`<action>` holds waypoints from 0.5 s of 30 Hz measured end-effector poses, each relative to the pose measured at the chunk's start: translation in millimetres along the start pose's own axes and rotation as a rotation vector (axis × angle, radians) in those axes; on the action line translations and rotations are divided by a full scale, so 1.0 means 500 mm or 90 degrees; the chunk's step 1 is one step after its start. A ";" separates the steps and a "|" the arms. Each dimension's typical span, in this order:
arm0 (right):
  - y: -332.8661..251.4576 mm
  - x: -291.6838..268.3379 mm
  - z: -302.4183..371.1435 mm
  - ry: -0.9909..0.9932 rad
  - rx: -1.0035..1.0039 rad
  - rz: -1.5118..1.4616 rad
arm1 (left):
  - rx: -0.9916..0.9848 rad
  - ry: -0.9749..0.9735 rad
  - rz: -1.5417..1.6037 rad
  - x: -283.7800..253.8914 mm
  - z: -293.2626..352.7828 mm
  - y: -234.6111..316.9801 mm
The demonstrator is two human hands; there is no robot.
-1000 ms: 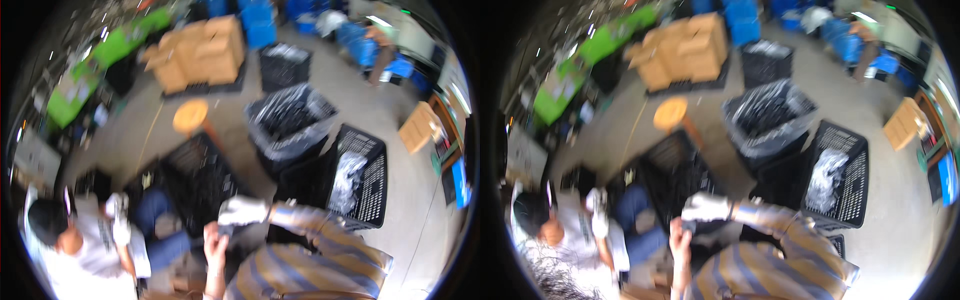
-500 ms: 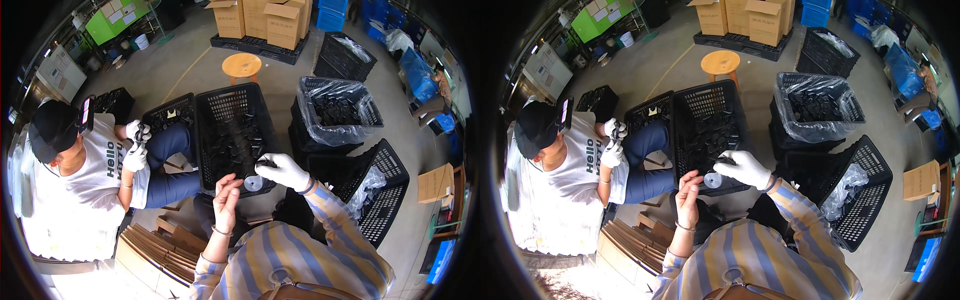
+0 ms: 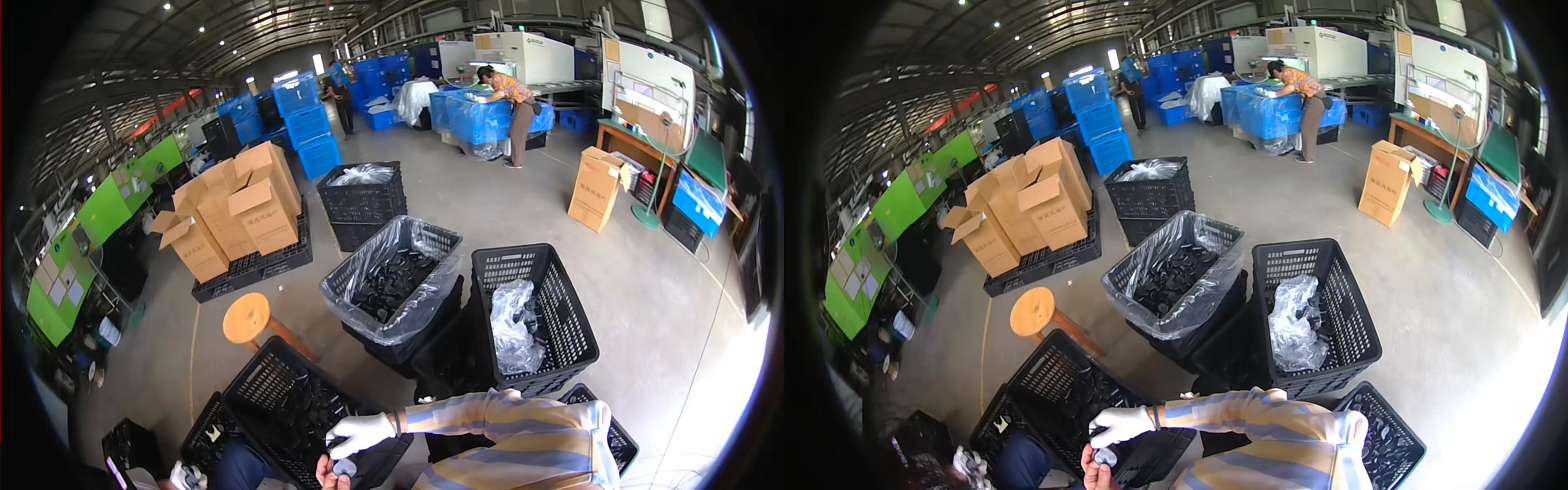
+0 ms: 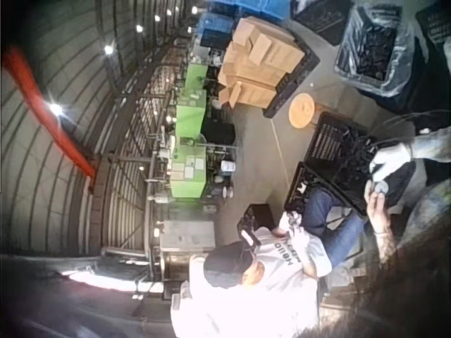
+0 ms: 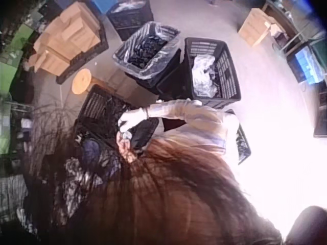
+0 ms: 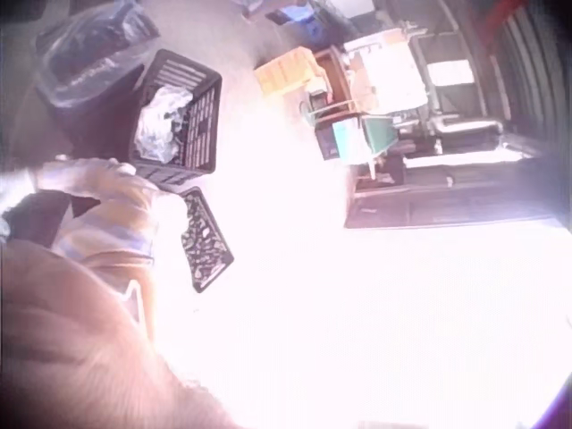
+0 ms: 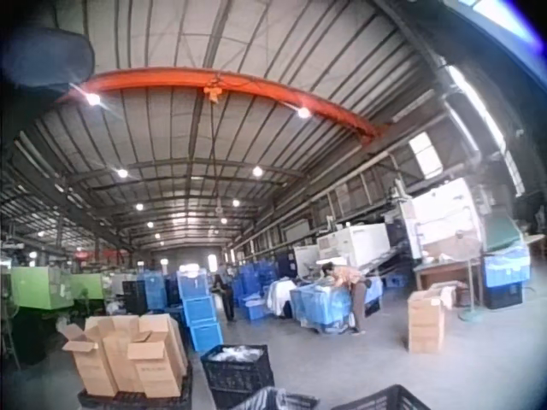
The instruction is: The person picks up plastic parts from a crate, scrapes their edges using a blade, and places the trimmed parts into an adjacent crate.
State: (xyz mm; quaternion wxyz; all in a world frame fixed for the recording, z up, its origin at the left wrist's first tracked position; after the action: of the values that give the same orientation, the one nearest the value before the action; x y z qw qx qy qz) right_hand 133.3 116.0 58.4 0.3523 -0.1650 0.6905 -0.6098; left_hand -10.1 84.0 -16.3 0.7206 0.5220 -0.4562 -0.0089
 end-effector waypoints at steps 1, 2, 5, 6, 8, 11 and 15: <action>-0.012 -0.005 0.015 -0.001 -0.001 -0.006 | -0.041 0.010 0.034 0.009 -0.011 -0.004; -0.006 -0.005 0.015 0.003 -0.011 0.006 | -0.042 0.007 0.030 -0.004 -0.025 -0.009; -0.006 0.002 0.008 -0.001 -0.040 0.056 | 0.705 -0.089 -0.754 -0.019 -0.021 0.032; -0.009 0.001 0.008 0.002 -0.053 0.095 | 0.953 -0.124 -1.014 -0.002 0.016 -0.007; 0.003 -0.010 0.022 0.007 -0.041 0.106 | 0.650 -0.125 -0.895 0.084 0.000 0.042; -0.010 0.007 0.007 -0.018 -0.050 0.121 | 0.826 -0.063 -0.924 0.018 0.036 0.010; 0.016 0.003 0.019 0.035 -0.073 0.098 | 0.706 -0.135 -1.000 0.086 0.018 0.043</action>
State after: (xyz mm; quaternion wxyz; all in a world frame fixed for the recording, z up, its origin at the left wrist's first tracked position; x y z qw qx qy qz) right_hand 140.4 109.9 50.2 0.3692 -0.1144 0.7443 -0.5447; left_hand -0.8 66.1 28.1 0.1158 0.9406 0.0209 -0.3186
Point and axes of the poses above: each hand's wrist, its own z-axis away from the middle knuckle, its own x-axis out of the palm, y = z × x, the point moved 7 cm from there along -z, towards the middle knuckle, and after that the axes turned 15 degrees about -y, right-handed, at the moved point
